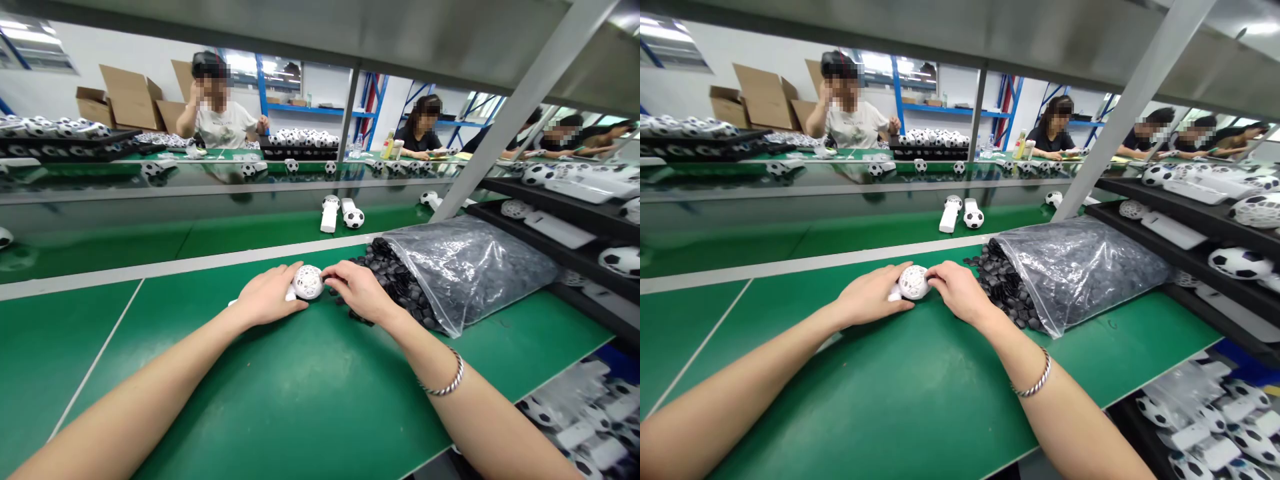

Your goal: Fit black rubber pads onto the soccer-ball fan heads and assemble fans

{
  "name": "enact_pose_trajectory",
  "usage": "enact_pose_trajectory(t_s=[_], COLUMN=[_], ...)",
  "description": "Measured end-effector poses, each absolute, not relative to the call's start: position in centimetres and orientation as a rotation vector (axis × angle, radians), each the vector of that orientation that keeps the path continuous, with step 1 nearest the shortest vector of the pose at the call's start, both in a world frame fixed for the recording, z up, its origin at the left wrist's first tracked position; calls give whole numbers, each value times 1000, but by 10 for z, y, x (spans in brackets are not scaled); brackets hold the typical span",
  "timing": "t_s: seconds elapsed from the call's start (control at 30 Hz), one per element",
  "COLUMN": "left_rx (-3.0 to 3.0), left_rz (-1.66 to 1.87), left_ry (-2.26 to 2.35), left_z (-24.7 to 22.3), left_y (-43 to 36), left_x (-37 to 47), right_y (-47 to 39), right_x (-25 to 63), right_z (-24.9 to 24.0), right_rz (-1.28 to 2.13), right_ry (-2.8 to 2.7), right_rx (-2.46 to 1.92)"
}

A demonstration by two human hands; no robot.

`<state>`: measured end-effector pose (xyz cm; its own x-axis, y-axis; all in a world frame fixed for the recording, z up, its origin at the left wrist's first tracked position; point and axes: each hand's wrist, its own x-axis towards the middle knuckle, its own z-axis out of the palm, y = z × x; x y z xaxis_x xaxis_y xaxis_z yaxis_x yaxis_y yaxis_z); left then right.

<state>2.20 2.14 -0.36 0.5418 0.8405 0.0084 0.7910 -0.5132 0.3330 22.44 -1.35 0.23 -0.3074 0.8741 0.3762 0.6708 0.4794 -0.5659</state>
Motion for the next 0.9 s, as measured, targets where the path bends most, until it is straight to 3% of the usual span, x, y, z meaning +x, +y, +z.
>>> enact_pose_trajectory(t_s=[0.5,0.9], left_rx=[2386,2375], left_rz=[448,519], left_ry=[1273,1289], left_z=[-4,-3], left_y=[15,18], left_x=[23,25], right_y=[-21,-10], right_x=[202,200], right_z=[-14,-29], right_rz=[450,896], right_ry=[-2050,-1770], right_rx=[-1095,-1141])
